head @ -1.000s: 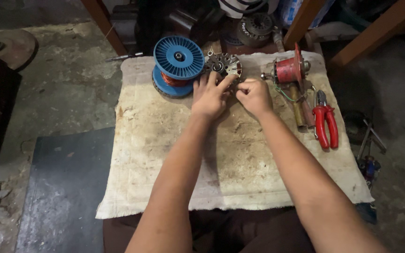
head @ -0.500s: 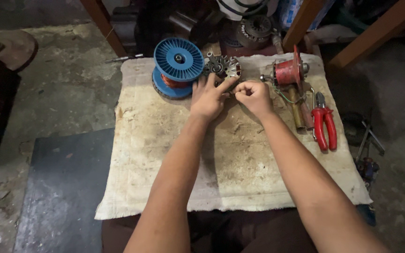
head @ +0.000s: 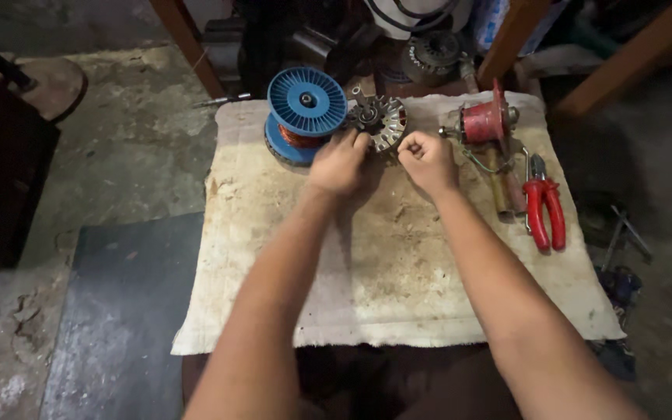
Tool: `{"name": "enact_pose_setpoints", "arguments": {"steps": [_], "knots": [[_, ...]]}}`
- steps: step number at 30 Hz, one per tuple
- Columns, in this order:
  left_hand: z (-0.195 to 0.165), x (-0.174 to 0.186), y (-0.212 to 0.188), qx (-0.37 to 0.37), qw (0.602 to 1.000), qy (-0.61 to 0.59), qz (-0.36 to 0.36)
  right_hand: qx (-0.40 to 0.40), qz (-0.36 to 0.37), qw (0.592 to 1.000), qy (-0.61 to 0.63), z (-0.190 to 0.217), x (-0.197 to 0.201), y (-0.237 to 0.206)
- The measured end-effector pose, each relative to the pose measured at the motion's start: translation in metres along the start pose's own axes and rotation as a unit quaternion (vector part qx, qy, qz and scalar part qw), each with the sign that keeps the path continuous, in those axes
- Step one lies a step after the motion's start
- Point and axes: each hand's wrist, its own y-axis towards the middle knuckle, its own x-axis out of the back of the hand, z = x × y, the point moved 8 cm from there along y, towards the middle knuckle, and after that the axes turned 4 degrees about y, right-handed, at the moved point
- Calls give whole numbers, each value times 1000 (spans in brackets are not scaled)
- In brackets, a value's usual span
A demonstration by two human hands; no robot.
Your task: The person winds copper wire by hand around the slots of a motor armature. They rotate the armature and continue wrapping the wire around each slot in sequence.
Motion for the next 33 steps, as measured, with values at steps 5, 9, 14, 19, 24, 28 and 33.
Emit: {"name": "enact_pose_setpoints", "arguments": {"steps": [5, 9, 14, 19, 24, 28, 33], "knots": [[11, -4, -8, -177, 968, 145, 101, 9, -3, 999, -32, 0, 0, 1], [0, 11, -16, -278, 950, 125, 62, 23, -4, 999, -44, 4, 1, 2], [28, -5, -14, 23, 990, -103, 97, 19, -12, 998, -63, 10, 1, 3], [8, -59, -6, 223, 868, -440, -52, -16, 2, 997, -75, 16, 0, 2], [-86, -104, -46, 336, 725, -588, 129, -55, 5, 998, 0, 14, 0, 0], [-128, -32, -55, -104, 927, -311, 183, -21, -3, 997, -72, 13, 3, 1], [-51, -2, -28, -307, 930, 143, 142, 24, -9, 996, -83, 16, 2, 4]]}}
